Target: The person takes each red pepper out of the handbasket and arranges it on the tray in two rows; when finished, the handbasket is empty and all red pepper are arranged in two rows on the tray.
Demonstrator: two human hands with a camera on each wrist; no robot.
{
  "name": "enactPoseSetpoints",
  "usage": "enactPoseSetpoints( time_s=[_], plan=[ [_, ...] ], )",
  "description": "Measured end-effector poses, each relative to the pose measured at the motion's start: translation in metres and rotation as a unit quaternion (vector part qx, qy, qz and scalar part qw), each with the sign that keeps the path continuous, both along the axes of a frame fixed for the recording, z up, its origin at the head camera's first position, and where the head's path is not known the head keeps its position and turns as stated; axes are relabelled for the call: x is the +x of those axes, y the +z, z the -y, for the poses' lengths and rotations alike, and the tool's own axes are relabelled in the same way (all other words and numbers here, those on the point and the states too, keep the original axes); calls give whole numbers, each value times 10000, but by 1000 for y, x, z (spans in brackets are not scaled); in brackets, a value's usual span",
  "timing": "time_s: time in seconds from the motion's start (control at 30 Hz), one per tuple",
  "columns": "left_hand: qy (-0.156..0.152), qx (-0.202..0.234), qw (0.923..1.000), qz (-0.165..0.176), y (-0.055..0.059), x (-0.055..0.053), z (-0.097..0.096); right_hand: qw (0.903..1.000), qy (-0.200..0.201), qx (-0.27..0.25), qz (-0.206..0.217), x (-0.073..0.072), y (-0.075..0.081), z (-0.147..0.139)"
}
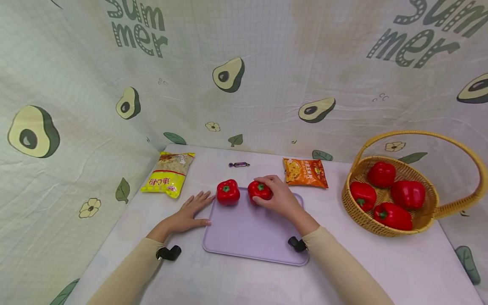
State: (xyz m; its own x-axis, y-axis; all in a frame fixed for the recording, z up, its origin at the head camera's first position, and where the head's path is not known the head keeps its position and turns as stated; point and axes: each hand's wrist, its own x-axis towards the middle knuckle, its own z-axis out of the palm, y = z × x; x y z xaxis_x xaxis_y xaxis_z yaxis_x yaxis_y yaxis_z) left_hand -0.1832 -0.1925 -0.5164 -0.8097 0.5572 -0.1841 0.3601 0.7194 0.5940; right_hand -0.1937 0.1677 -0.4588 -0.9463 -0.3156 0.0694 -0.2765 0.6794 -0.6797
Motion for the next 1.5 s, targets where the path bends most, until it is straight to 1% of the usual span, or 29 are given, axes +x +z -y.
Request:
enactPoseSetpoints(
  time_s=[0.13, 0.33, 0.6, 0.9, 1.13, 1.33, 1.5],
  plan=[
    [5, -8, 10000, 1, 1, 0, 0, 10000, 44, 12, 1, -1, -2, 1],
    [10, -20, 10000, -19, 2, 0, -1, 9999, -8, 92, 94, -1, -2, 2],
    [8, -27, 10000, -35, 0, -1, 0, 9999, 47, 95, 94, -2, -5, 1],
    [19, -45, 10000, -21, 2, -1, -1, 9998, 73, 142, 86, -1, -3, 3],
    [20, -74, 10000, -29, 1, -2, -1, 9998, 57, 164, 30, -1, -3, 4],
    [15, -28, 10000, -29, -1, -2, 0, 9998, 24, 194, 6, 1, -2, 3],
    [6, -36, 10000, 4, -1, -2, 0, 9996, -111, 224, 149, 3, -1, -1]
  ],
)
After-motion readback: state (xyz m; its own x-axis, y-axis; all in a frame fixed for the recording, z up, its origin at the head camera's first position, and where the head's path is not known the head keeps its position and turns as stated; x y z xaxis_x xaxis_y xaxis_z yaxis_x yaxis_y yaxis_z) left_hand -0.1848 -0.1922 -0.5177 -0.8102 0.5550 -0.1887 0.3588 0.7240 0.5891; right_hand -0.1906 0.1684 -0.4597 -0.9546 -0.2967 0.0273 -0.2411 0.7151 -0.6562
